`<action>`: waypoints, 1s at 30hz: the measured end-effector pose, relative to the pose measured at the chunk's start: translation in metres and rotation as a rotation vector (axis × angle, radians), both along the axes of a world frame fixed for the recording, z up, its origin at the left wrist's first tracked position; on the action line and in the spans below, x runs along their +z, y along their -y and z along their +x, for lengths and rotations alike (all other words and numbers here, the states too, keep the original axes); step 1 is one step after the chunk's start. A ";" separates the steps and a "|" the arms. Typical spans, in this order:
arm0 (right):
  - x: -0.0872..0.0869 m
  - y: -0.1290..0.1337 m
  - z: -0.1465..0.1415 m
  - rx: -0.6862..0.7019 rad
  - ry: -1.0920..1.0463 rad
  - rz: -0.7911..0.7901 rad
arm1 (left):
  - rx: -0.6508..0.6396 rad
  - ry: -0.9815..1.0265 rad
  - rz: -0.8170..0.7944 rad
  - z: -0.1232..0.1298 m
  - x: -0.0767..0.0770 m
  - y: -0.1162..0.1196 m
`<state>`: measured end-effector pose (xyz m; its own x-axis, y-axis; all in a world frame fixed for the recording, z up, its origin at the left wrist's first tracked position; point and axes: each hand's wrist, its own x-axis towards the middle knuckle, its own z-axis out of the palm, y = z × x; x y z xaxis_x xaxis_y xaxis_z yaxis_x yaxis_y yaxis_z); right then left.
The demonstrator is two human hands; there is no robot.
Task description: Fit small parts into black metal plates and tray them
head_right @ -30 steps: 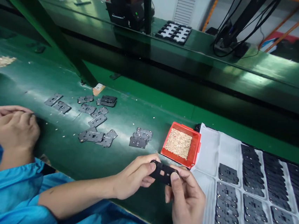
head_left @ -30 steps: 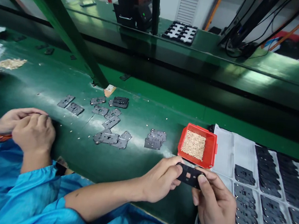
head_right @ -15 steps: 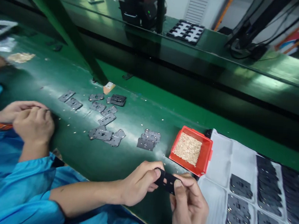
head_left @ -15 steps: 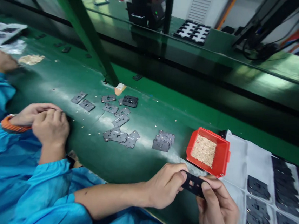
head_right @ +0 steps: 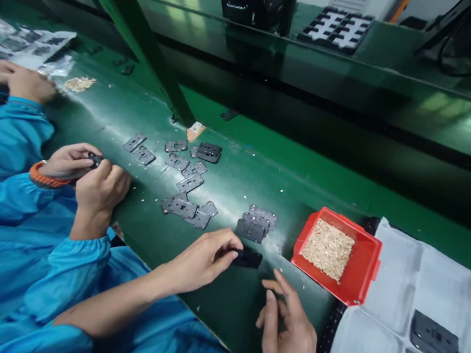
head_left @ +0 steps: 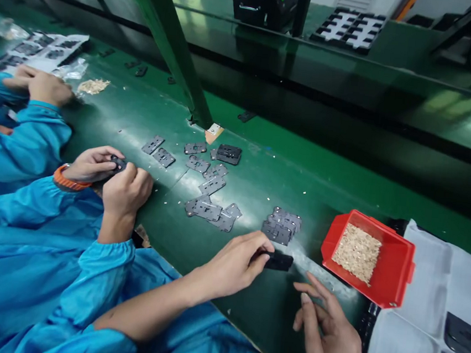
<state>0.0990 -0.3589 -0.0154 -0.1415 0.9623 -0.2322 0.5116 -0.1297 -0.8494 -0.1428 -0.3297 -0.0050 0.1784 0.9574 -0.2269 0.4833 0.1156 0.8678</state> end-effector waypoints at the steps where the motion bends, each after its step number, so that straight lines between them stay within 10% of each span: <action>1: -0.002 0.000 0.002 0.041 0.007 0.026 | 0.001 -0.033 0.020 -0.001 -0.003 -0.005; 11: -0.004 0.005 0.008 0.141 0.028 0.132 | 0.040 -0.453 0.084 -0.026 0.000 -0.016; 18: -0.002 0.008 0.004 0.202 0.003 0.163 | 0.201 -0.879 0.220 -0.113 -0.003 -0.108; 22: 0.003 0.008 0.002 0.190 -0.012 0.251 | 0.218 -1.007 0.029 -0.156 -0.013 -0.162; 30: 0.007 0.008 -0.002 0.144 -0.063 0.290 | 0.195 -1.004 0.003 -0.173 -0.010 -0.174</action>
<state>0.0966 -0.3672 -0.0088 -0.2860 0.9562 0.0620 0.4527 0.1919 -0.8708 -0.3158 -0.1553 -0.0153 -0.2518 0.9502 -0.1838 0.9604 0.2687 0.0734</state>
